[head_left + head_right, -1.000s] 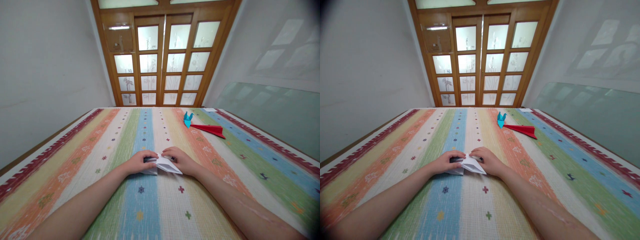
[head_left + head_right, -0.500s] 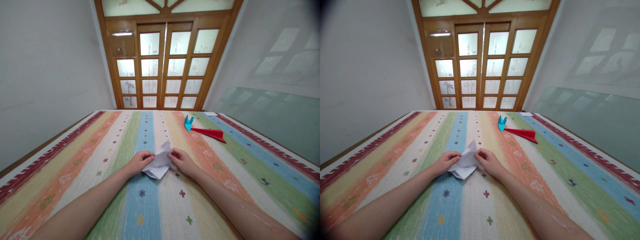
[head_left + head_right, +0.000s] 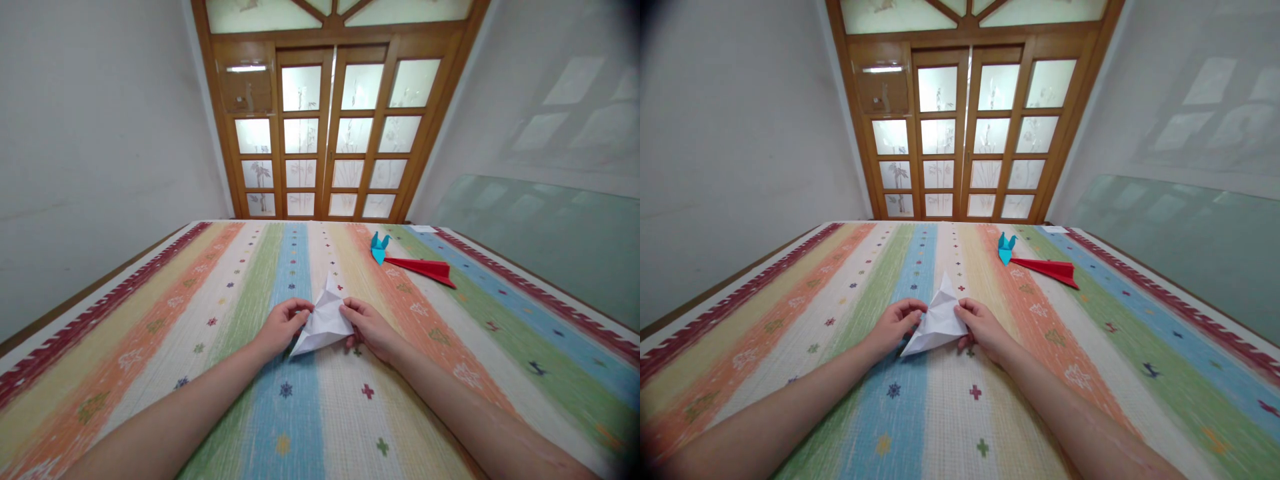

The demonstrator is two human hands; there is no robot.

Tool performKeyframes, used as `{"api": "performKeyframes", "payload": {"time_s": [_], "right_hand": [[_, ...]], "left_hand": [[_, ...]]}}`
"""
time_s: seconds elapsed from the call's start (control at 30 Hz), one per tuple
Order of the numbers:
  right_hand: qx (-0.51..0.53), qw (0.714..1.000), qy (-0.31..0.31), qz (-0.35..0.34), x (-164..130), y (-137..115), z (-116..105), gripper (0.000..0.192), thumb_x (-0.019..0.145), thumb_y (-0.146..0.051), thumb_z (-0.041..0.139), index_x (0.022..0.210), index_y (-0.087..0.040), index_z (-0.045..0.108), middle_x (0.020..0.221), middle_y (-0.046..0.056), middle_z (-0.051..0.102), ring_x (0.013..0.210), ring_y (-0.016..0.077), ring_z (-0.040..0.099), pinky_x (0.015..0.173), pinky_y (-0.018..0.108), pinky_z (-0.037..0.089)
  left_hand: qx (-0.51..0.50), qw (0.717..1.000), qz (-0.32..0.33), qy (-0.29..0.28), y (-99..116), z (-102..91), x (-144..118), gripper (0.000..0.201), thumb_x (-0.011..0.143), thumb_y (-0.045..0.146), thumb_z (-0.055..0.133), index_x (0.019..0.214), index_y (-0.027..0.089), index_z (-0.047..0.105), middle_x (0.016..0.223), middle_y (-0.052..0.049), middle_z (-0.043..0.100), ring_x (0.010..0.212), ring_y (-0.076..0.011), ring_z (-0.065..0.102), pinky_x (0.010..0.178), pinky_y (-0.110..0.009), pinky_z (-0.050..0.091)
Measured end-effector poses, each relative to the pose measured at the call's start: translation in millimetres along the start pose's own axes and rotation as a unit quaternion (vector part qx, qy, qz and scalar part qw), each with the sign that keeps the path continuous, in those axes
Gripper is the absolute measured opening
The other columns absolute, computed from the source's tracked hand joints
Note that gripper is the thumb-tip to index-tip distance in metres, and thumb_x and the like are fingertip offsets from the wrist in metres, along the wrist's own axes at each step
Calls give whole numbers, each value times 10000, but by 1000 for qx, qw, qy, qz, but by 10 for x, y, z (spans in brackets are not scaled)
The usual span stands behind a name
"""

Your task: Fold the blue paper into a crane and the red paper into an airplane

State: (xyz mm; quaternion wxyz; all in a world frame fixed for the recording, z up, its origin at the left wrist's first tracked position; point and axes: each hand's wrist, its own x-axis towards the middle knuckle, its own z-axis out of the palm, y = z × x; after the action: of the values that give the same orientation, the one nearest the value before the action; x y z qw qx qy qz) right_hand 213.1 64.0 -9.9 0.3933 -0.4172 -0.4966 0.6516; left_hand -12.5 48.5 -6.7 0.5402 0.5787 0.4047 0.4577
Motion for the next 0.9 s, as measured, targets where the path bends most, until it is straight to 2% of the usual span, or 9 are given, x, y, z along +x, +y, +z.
{"api": "performKeyframes", "payload": {"time_s": [0.2, 0.4, 0.63, 0.8, 0.9], "right_hand": [[2, 1000, -21, 1, -8, -4, -7, 294, 834, -454, 666, 935, -197, 565, 714, -28, 559, 491, 96, 552, 351, 197, 510], [-19, 999, -31, -5, -31, 13, -1, 318, 844, -488, 644, 954, -199, 568, 703, -16, 595, 472, 117, 584, 386, 232, 521], [11, 999, -38, -20, -28, 27, 3, 302, 815, -462, 686, 929, -197, 594, 731, -13, 603, 534, 113, 582, 459, 239, 529], [27, 998, -56, -27, -34, 28, -14, 258, 832, -419, 689, 924, -191, 613, 784, -4, 605, 596, 115, 596, 514, 244, 547], [28, 998, -58, -27, -36, 24, -27, 250, 830, -412, 692, 932, -194, 620, 795, 1, 611, 626, 127, 608, 553, 269, 567]], "left_hand": [[7, 1000, -5, 5, -30, 17, -16, 250, 800, 316, 666, 978, 143, 699, 747, -26, 642, 586, -97, 526, 525, -196, 410], [-39, 999, 8, -29, -47, 27, -31, 171, 742, 287, 706, 843, 153, 736, 1089, -78, 635, 748, -119, 588, 613, -219, 452], [-62, 998, -8, -26, -21, 13, -20, 119, 656, 231, 753, 730, 139, 739, 1038, -82, 646, 775, -133, 593, 639, -232, 455], [-98, 994, -47, -23, -21, 2, -31, 277, 665, 304, 808, 863, 137, 709, 788, -38, 669, 652, -121, 589, 597, -240, 464], [-96, 994, -40, -35, -25, 5, -31, 323, 686, 330, 806, 908, 135, 675, 799, -41, 678, 672, -134, 614, 582, -241, 485]]}}
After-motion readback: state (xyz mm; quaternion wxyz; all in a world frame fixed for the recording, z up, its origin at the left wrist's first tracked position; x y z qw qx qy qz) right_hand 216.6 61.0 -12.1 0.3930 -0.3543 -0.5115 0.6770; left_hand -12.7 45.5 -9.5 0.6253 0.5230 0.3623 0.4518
